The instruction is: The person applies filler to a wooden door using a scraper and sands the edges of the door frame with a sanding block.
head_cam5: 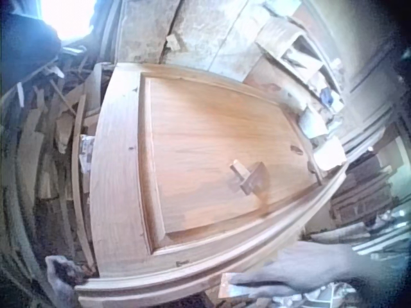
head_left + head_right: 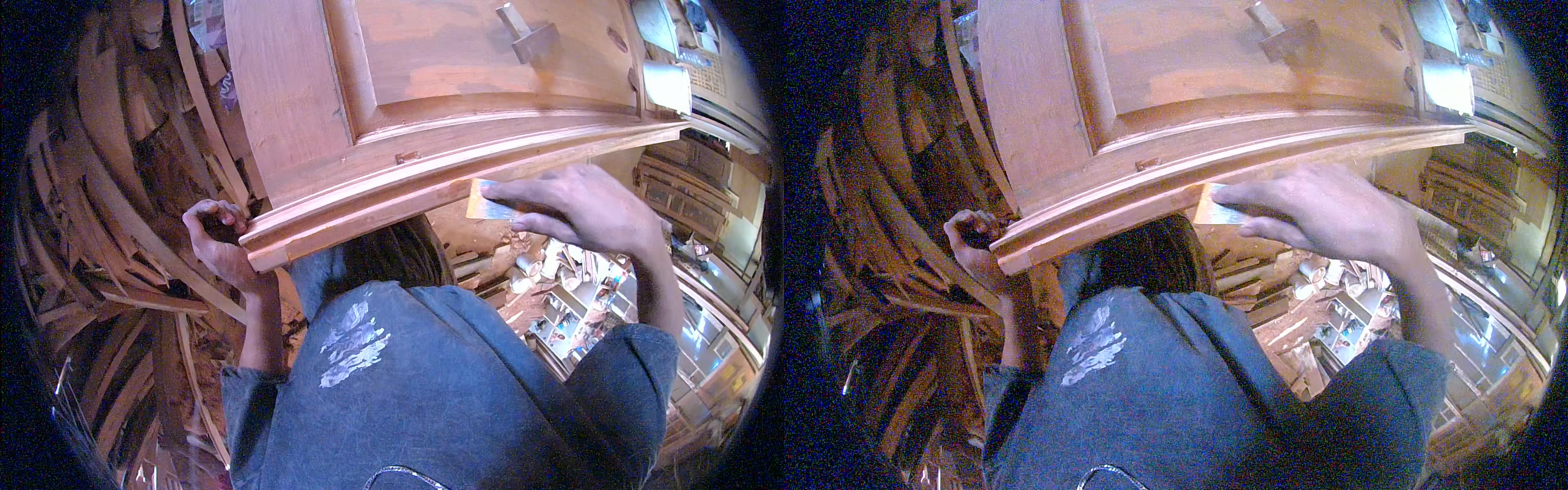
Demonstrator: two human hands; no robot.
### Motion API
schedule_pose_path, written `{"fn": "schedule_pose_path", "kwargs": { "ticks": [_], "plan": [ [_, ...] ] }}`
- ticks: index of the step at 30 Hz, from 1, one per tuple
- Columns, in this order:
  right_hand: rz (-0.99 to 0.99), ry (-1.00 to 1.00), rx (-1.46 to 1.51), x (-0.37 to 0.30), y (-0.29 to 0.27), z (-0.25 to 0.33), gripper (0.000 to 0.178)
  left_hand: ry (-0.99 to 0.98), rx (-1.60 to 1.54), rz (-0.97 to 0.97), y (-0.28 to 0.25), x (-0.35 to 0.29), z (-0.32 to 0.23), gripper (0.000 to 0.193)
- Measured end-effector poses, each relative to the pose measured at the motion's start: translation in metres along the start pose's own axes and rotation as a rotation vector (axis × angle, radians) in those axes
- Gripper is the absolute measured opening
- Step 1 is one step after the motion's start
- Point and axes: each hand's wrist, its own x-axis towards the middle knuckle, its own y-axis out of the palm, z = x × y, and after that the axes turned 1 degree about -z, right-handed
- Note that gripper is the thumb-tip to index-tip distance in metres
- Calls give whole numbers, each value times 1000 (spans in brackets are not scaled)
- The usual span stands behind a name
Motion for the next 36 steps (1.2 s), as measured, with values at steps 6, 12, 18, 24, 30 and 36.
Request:
{"fn": "schedule_pose_path", "kwargs": {
  "ticks": [6,12,18,24,30,36],
  "plan": [
    [277,-79,-219,60,-38,34,28,68,-17,-43,-5,-2,1,32],
    [445,-9,-343,62,-47,27,39,85,-18,-42,-13,-3,6,21],
    [510,85,-319,47,-71,8,45,74,-112,-142,-6,-7,-1,35],
    [479,-147,-129,63,-66,10,42,82,-78,-123,-2,-7,0,35],
    [529,-208,-367,95,-79,29,32,121,20,-121,-14,-5,6,27],
    [557,-268,-427,103,-83,27,31,71,-63,-196,-10,-3,-3,27]
  ]
}}
